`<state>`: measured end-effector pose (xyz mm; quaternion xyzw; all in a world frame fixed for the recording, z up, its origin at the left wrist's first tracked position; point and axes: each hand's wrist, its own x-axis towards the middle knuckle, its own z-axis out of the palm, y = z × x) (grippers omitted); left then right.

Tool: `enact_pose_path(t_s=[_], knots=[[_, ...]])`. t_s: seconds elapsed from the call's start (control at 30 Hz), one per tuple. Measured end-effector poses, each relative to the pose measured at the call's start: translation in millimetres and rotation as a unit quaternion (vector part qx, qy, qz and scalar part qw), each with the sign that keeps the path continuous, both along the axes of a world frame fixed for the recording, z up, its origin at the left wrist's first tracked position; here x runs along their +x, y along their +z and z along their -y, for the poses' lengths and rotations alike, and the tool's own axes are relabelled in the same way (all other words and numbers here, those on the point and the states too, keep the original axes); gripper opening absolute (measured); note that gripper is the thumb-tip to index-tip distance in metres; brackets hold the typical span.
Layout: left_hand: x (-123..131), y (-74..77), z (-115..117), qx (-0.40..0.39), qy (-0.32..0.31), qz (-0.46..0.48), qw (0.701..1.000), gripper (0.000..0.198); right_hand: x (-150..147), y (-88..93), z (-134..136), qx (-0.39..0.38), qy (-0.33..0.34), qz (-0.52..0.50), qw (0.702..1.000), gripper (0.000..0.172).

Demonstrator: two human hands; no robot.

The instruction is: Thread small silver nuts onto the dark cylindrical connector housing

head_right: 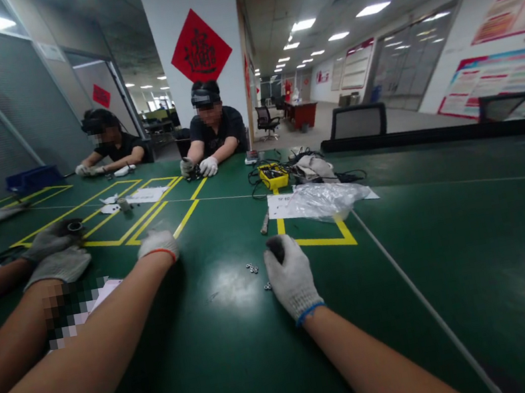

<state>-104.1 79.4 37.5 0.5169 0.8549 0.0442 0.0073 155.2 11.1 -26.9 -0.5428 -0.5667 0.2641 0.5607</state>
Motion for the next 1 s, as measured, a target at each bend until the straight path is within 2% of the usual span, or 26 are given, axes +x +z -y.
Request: enact_pose_path(t_s=[0.2,0.37,0.43,0.53,0.63,0.77,0.87,1.0], knots=[[38,-14.8,21,0.048,-0.109,-0.003,0.993,0.041,0,-2.2,-2,0.013,0.0,0.008,1.0,0.021],[68,-21.0,28,0.097,-0.177,0.077,0.976,0.034,0,-1.8,-1,0.021,0.008,0.017,1.0,0.024],[76,-24.3,31,0.157,-0.201,0.143,0.956,0.031,-1,-1.4,0,0.019,0.004,0.024,1.0,0.03],[83,-31.5,38,0.257,-0.235,0.259,0.901,0.026,-1,-0.1,1,0.025,-0.005,0.037,0.999,0.044],[88,-37.1,47,0.286,-0.265,0.338,0.856,0.022,-3,1.6,3,0.046,-0.002,0.06,0.997,0.049],[95,-36.1,56,0.313,-0.301,0.394,0.81,0.018,-4,2.9,6,0.077,0.026,0.097,0.992,0.051],[102,-32.4,65,0.333,-0.325,0.402,0.789,0.017,-6,1.7,9,0.096,0.041,0.108,0.989,0.055],[113,-28.4,79,0.314,-0.367,0.391,0.783,0.022,-6,-1.9,11,0.123,0.056,0.092,0.987,0.059]])
